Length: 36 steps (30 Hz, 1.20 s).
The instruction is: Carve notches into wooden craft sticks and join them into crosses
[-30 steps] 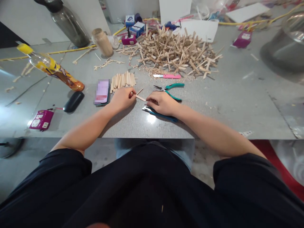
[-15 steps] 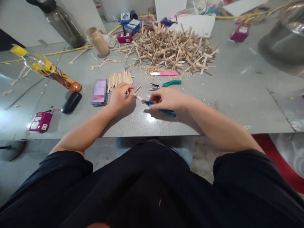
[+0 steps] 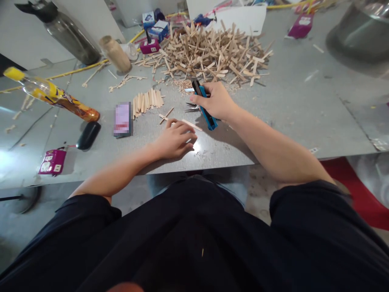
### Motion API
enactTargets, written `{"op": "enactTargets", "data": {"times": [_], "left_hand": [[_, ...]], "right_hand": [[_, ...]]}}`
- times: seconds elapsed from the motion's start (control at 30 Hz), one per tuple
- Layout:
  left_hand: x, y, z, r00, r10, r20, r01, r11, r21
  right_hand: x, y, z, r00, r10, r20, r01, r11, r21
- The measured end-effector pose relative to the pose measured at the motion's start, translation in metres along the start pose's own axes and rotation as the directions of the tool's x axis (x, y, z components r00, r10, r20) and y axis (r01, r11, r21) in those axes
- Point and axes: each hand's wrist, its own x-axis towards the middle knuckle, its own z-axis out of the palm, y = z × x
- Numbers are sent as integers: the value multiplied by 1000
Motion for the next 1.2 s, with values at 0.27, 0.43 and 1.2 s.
{"op": "enactTargets", "data": {"times": [0.27,0.43,1.2], "left_hand": [[11,-11,-7,976,-134,-171,138,990,10],[51,-39,-10,979,-199,-33,202,976,87],[83,-28,-17,987,118,109,-138,969,203]], "right_hand": [[3,1,-4,993,-97,-69,85,984,-157],[2,5,-3,995,-102,-14,98,979,-178],[4,-13,-13,986,-108,-129,90,986,-140]]}}
